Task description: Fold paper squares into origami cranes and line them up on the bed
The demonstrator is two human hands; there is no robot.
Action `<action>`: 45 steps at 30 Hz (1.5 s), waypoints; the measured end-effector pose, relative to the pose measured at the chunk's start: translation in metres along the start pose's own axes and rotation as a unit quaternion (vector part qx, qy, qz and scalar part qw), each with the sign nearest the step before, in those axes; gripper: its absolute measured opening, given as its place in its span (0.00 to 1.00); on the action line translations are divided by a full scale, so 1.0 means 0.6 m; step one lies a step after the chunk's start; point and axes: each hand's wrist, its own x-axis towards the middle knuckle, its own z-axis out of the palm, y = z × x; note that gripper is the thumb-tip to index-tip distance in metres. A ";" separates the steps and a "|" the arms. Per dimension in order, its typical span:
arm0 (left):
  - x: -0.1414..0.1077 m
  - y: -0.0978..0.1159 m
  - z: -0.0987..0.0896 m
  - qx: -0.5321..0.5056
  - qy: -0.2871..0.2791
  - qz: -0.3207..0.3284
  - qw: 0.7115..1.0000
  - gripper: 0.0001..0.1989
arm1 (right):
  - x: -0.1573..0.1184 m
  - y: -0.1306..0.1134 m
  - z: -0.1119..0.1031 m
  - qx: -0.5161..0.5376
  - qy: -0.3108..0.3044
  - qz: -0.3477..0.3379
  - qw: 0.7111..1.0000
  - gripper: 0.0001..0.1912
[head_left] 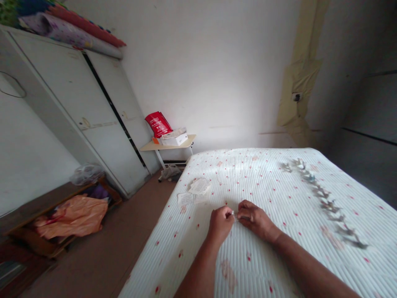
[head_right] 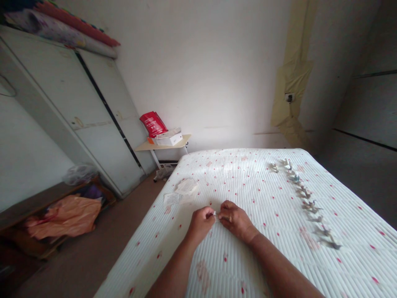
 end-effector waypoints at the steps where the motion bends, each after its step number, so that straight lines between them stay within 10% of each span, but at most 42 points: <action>1: -0.001 -0.001 -0.002 0.030 0.004 0.021 0.999 0.05 | 0.001 0.000 0.001 -0.006 -0.006 0.005 1.000 0.10; 23: -0.025 -0.006 -0.017 0.213 -0.024 0.096 0.972 0.11 | 0.014 0.003 -0.006 0.059 -0.038 0.043 0.997 0.08; 45: -0.061 -0.005 -0.036 0.318 -0.064 0.197 0.925 0.10 | 0.038 -0.014 0.009 -0.165 -0.098 0.165 0.967 0.09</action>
